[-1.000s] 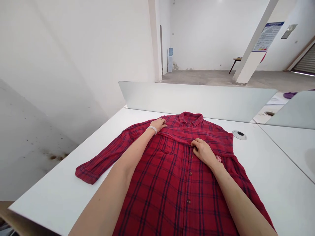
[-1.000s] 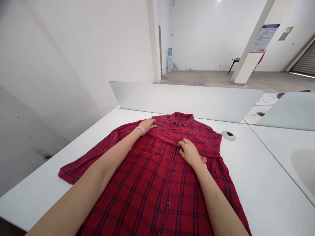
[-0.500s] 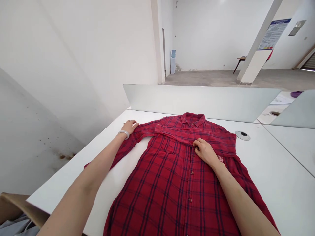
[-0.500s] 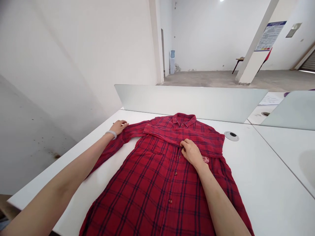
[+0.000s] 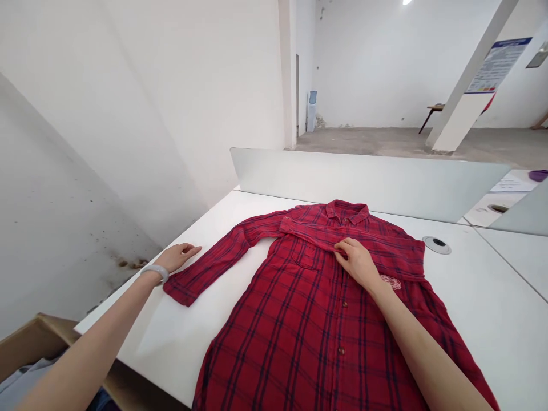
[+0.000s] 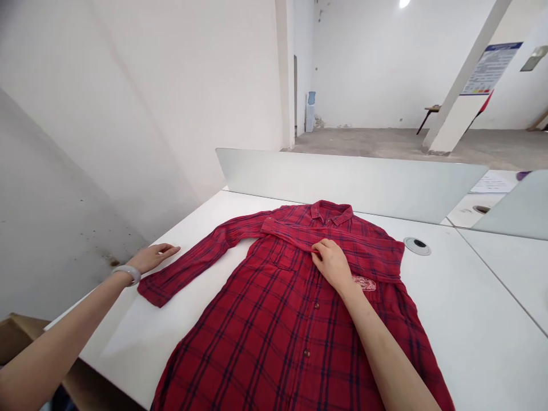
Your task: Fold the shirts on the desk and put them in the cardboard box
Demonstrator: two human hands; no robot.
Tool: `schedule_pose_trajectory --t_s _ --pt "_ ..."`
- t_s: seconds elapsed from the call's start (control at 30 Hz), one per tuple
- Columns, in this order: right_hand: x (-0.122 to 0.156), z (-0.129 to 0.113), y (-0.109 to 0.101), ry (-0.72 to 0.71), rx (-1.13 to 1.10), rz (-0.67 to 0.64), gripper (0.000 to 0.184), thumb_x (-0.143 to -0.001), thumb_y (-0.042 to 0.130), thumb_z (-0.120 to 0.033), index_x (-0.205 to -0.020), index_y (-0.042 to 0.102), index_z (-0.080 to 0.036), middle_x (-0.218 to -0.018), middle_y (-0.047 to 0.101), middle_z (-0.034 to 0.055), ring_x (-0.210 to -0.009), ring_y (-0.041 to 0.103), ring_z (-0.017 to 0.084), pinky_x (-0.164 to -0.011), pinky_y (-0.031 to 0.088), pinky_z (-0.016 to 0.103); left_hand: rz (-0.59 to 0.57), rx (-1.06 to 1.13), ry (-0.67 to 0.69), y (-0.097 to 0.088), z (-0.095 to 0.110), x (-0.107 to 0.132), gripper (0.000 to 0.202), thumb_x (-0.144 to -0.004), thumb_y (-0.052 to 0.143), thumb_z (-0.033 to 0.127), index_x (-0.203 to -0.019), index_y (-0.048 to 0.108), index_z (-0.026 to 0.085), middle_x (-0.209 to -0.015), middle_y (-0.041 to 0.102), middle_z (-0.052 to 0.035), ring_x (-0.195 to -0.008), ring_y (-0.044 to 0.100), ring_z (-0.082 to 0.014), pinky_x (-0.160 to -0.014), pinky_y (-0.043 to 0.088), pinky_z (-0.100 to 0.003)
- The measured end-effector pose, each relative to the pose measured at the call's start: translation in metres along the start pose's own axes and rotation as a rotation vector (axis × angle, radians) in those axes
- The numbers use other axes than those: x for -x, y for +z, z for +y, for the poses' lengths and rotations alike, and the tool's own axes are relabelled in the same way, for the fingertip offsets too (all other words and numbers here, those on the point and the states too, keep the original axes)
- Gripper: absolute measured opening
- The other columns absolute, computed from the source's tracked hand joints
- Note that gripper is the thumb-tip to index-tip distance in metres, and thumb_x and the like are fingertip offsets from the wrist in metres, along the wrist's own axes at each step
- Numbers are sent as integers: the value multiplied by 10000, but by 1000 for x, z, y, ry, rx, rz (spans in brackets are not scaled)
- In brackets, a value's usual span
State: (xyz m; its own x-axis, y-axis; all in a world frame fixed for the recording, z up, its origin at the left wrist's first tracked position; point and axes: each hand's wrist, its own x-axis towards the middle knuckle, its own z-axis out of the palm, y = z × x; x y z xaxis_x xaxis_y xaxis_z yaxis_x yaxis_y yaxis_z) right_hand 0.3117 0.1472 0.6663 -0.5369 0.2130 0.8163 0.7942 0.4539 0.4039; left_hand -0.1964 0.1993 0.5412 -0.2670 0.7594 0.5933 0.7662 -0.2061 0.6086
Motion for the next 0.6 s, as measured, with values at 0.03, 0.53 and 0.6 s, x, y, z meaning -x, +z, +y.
schedule_pose_trajectory --t_s 0.03,0.53,0.6 --pt "-8 -6 5 -29 6 -40 142 -861 513 -200 -892 650 -178 -910 626 72 -875 560 201 -825 448 324 -16 -6 -10 -1 0 8 563 -657 442 700 -809 667 207 -941 718 -88 -908 648 -297 -815 476 -344" --pt "-62 -29 82 -78 6 -90 349 -867 420 -94 -1061 689 -203 -1031 608 98 -945 493 230 -868 443 373 183 26 -249 -39 -28 -41 221 -721 640 384 -683 517 204 -656 612 -15 -728 597 -221 -678 448 -281" --pt "-60 -29 81 -80 2 -90 350 -861 418 -88 -1065 682 -195 -1040 608 93 -958 490 230 -869 441 367 206 23 -257 -53 -39 -62 240 -685 702 330 -632 520 183 -585 561 -12 -754 584 -236 -741 452 -313"
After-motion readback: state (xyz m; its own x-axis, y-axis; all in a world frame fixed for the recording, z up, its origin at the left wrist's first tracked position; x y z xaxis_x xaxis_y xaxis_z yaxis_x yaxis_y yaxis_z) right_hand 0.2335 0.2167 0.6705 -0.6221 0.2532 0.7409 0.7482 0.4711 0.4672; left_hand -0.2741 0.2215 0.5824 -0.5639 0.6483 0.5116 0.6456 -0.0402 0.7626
